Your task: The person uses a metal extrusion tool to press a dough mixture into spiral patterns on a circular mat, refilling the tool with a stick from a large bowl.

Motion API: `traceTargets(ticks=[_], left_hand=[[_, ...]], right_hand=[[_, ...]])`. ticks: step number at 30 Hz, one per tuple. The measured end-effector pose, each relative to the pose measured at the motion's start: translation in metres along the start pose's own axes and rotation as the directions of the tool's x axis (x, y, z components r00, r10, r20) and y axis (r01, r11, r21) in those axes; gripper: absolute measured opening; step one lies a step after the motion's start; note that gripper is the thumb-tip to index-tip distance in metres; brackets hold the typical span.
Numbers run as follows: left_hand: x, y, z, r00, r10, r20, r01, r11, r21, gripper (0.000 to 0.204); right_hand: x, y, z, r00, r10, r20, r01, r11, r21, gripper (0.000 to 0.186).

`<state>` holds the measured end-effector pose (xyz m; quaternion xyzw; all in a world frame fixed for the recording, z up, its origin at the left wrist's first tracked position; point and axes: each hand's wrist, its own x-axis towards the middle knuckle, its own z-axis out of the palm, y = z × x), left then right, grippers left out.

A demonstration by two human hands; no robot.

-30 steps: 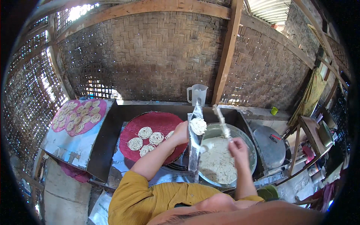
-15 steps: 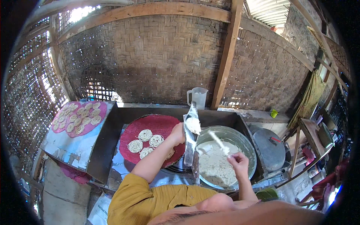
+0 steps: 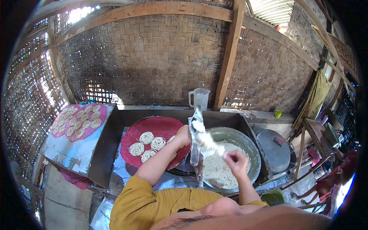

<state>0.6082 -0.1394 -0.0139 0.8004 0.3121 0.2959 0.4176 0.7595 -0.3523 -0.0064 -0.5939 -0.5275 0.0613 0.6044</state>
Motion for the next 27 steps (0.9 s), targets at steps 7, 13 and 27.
traceTargets(ticks=[7, 13, 27], left_hand=[[-0.011, 0.029, 0.009, 0.987, 0.152, 0.049, -0.160, 0.932, 0.324, 0.034], [-0.007, 0.018, -0.006, 1.000, -0.017, 0.003, 0.017, 0.989, 0.148, 0.036], [-0.010, 0.012, -0.054, 0.914, 0.404, -0.045, -0.200, 0.349, -0.915, 0.026]], right_hand=[[0.015, -0.002, 0.013, 0.971, -0.205, -0.126, 0.135, 0.898, -0.419, 0.017], [-0.013, 0.006, -0.005, 0.990, 0.083, 0.116, -0.087, 0.996, 0.025, 0.016], [0.009, 0.035, -0.040, 0.949, 0.315, -0.034, -0.275, 0.872, 0.406, 0.010]])
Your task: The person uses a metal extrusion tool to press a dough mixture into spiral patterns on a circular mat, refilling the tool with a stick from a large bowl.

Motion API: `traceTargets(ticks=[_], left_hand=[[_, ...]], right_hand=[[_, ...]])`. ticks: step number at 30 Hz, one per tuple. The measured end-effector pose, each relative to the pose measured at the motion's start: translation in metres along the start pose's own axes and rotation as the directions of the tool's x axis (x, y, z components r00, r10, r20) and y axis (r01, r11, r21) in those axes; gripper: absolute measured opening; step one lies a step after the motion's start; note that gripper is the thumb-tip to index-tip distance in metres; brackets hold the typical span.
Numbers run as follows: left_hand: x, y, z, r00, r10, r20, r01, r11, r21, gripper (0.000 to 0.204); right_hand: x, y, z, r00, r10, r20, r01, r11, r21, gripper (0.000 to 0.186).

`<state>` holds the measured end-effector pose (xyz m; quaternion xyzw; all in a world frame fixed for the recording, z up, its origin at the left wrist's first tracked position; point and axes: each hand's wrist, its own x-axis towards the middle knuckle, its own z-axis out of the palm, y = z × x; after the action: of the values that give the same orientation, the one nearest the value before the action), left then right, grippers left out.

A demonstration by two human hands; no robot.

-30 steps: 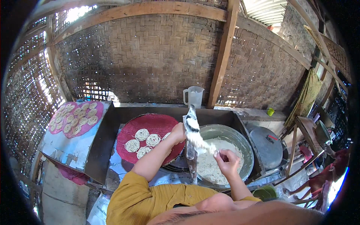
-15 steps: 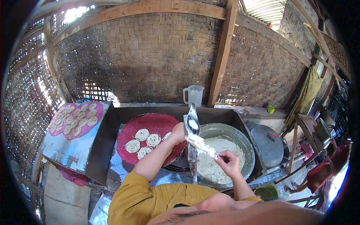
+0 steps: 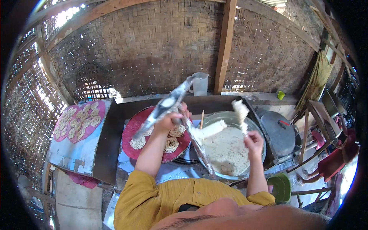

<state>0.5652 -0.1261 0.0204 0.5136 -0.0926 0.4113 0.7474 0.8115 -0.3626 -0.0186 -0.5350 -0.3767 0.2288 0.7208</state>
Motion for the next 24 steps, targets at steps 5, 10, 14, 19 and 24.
traceTargets(ticks=[5, 10, 14, 19, 24], left_hand=[[0.000, -0.007, -0.005, 0.981, 0.127, 0.143, -0.022, 0.818, -0.575, 0.021], [-0.007, -0.024, 0.018, 0.971, 0.160, 0.178, -0.003, 0.754, -0.657, 0.020], [-0.007, -0.027, 0.027, 0.974, 0.087, 0.208, 0.074, 0.749, -0.659, 0.019], [-0.018, -0.021, 0.012, 0.969, 0.163, 0.188, -0.002, 0.761, -0.649, 0.020], [-0.020, -0.011, -0.003, 0.968, 0.193, 0.160, -0.042, 0.753, -0.656, 0.021]], right_hand=[[-0.004, -0.010, 0.021, 0.967, -0.021, 0.254, 0.051, 0.992, -0.112, 0.017], [0.004, -0.014, 0.067, 0.945, 0.002, 0.326, 0.121, 0.926, -0.357, 0.020], [0.018, -0.018, 0.080, 0.923, -0.127, 0.362, 0.281, 0.867, -0.412, 0.023], [0.001, -0.017, 0.058, 0.863, -0.225, 0.451, 0.439, 0.776, -0.452, 0.023], [-0.038, -0.004, 0.047, 0.907, -0.161, 0.390, 0.330, 0.846, -0.418, 0.020]])
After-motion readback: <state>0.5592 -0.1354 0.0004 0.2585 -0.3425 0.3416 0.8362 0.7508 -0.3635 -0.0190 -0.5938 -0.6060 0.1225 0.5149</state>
